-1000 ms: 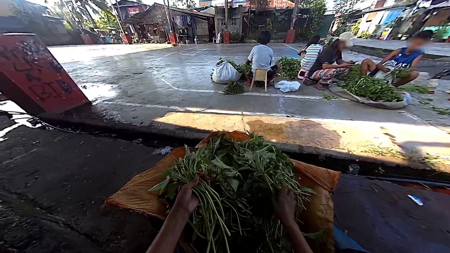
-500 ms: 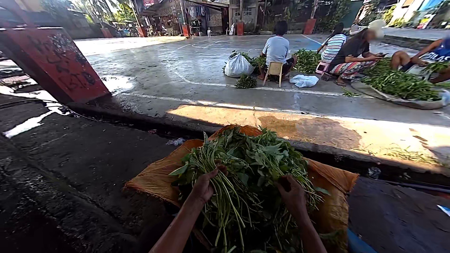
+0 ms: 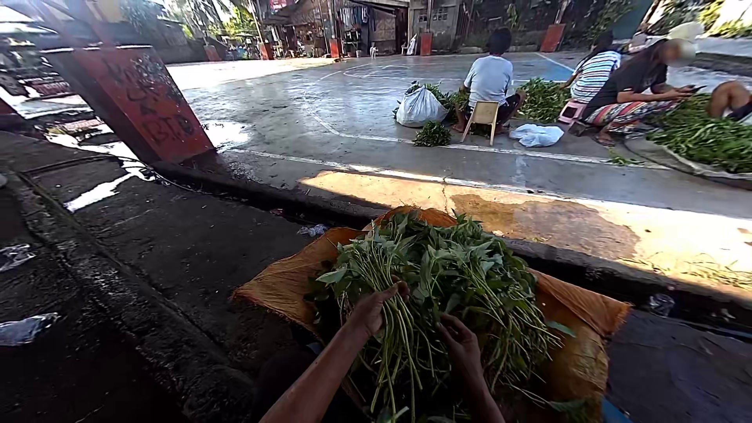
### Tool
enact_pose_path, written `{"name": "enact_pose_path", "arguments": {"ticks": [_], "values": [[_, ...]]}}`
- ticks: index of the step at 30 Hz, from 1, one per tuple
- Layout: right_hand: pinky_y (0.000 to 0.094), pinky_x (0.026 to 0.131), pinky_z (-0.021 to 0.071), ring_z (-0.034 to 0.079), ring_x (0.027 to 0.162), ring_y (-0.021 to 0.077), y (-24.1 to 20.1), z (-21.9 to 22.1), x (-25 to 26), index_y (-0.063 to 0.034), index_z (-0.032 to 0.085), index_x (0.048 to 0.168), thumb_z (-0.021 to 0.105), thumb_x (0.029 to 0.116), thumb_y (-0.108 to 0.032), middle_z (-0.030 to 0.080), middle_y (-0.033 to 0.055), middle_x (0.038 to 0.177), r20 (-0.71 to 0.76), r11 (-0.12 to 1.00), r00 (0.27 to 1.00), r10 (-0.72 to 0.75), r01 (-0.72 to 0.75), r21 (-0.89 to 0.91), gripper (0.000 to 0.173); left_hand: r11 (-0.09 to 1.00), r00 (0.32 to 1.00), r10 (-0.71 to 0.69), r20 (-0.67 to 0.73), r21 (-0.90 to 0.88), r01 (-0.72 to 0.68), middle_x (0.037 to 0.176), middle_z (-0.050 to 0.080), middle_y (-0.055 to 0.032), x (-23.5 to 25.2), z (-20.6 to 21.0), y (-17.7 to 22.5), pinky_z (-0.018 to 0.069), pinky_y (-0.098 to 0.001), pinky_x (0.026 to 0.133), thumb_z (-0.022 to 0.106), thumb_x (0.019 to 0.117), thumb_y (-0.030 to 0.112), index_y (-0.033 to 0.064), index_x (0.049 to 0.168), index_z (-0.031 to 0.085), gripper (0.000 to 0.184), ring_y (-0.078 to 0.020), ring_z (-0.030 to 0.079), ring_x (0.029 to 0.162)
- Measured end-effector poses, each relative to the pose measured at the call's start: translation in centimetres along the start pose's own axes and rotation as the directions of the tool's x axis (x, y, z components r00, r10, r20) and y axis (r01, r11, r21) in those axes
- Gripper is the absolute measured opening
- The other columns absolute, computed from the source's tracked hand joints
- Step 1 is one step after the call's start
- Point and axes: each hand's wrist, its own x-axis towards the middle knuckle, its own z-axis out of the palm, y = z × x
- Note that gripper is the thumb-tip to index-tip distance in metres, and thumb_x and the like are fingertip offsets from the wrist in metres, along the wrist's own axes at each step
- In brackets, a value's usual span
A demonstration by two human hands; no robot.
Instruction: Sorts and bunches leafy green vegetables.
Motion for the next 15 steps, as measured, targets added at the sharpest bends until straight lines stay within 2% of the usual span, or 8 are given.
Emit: {"name": "enact_pose_path", "arguments": {"ticks": [2, 5, 7, 8, 11, 12, 14, 15], "values": [[0.0244, 0.083, 0.0584, 0.068, 0.093, 0.0105, 0.1, 0.8, -0.5, 0.0039, 0.072, 0.113, 0.064, 0.0922, -0.002, 0.070, 0.0113, 0.106, -0.022, 0.994, 0.996, -0.082, 0.080, -0.070, 0.024, 0.999, 0.999, 0.016, 0.029, 0.038, -0.017, 0.098, 0.073, -0.0173, -0.2, 0.2, -0.3, 0.0613, -0.0375, 0.085, 0.057, 0.0983, -0.008, -0.0049, 0.112, 0.059, 0.014, -0.0258, 0.074, 0.089], [0.0203, 0.079, 0.0584, 0.068, 0.088, 0.0080, 0.1, 1.9, -0.9, 0.0021, 0.075, 0.110, 0.067, 0.0893, -0.002, 0.069, 0.0097, 0.099, -0.047, 0.970, 0.980, -0.195, 0.186, -0.155, 0.023, 0.995, 0.999, 0.031, 0.029, 0.092, -0.033, 0.101, 0.073, -0.0184, -0.4, 0.6, -0.6, 0.0619, -0.0379, 0.087, 0.061, 0.0953, -0.010, -0.0064, 0.115, 0.059, 0.021, -0.0271, 0.074, 0.092], [0.0190, 0.078, 0.0586, 0.069, 0.087, 0.0071, -0.1, 2.3, -1.1, 0.0014, 0.076, 0.110, 0.068, 0.0891, -0.003, 0.069, 0.0100, 0.099, -0.032, 0.959, 0.974, -0.224, 0.214, -0.188, 0.022, 0.984, 0.999, 0.054, -0.002, 0.170, -0.053, 0.103, 0.072, -0.0146, -0.5, 0.7, -0.8, 0.0607, -0.0348, 0.087, 0.066, 0.0923, -0.008, -0.0040, 0.119, 0.058, 0.028, -0.0218, 0.072, 0.093], [0.0192, 0.077, 0.0590, 0.069, 0.087, 0.0074, -0.2, 2.4, -1.2, 0.0010, 0.076, 0.109, 0.068, 0.0890, -0.004, 0.069, 0.0103, 0.099, -0.022, 0.953, 0.973, -0.232, 0.222, -0.205, 0.022, 0.975, 0.998, 0.059, -0.009, 0.214, -0.056, 0.107, 0.069, -0.0128, -0.5, 0.6, -0.8, 0.0583, -0.0326, 0.089, 0.068, 0.0917, -0.006, -0.0024, 0.125, 0.054, 0.036, -0.0184, 0.070, 0.097], [0.0205, 0.075, 0.0584, 0.069, 0.085, 0.0082, -0.2, 2.5, -1.3, -0.0020, 0.077, 0.108, 0.068, 0.0893, -0.007, 0.070, 0.0091, 0.096, 0.000, 0.922, 0.962, -0.271, 0.260, -0.288, 0.022, 0.957, 0.996, 0.087, -0.027, 0.282, -0.076, 0.109, 0.068, -0.0120, -0.5, 0.6, -0.7, 0.0572, -0.0314, 0.090, 0.073, 0.0887, -0.005, -0.0012, 0.125, 0.055, 0.041, -0.0164, 0.068, 0.100], [0.0216, 0.075, 0.0584, 0.069, 0.084, 0.0090, -0.2, 2.5, -1.3, -0.0022, 0.078, 0.108, 0.068, 0.0892, -0.008, 0.070, 0.0091, 0.095, 0.005, 0.905, 0.957, -0.292, 0.278, -0.323, 0.022, 0.947, 0.996, 0.084, -0.018, 0.311, -0.075, 0.114, 0.066, -0.0127, -0.6, 0.6, -0.7, 0.0559, -0.0309, 0.093, 0.073, 0.0885, -0.005, -0.0015, 0.130, 0.051, 0.047, -0.0160, 0.066, 0.104], [0.0254, 0.074, 0.0580, 0.068, 0.082, 0.0117, -0.4, 2.5, -1.4, -0.0032, 0.078, 0.107, 0.067, 0.0887, -0.010, 0.071, 0.0084, 0.093, 0.028, 0.862, 0.947, -0.320, 0.303, -0.405, 0.022, 0.928, 0.998, 0.069, -0.004, 0.367, -0.063, 0.119, 0.064, -0.0136, -0.7, 0.5, -0.8, 0.0542, -0.0294, 0.096, 0.075, 0.0871, -0.004, -0.0030, 0.137, 0.045, 0.058, -0.0149, 0.065, 0.109], [0.0288, 0.074, 0.0584, 0.068, 0.081, 0.0141, -0.5, 2.5, -1.4, -0.0027, 0.077, 0.107, 0.067, 0.0888, -0.011, 0.071, 0.0089, 0.092, 0.049, 0.841, 0.944, -0.326, 0.313, -0.441, 0.022, 0.923, 0.998, 0.067, -0.003, 0.380, -0.061, 0.118, 0.065, -0.0140, -0.6, 0.5, -0.9, 0.0547, -0.0293, 0.095, 0.076, 0.0861, -0.004, -0.0044, 0.135, 0.046, 0.058, -0.0149, 0.066, 0.107]]}}
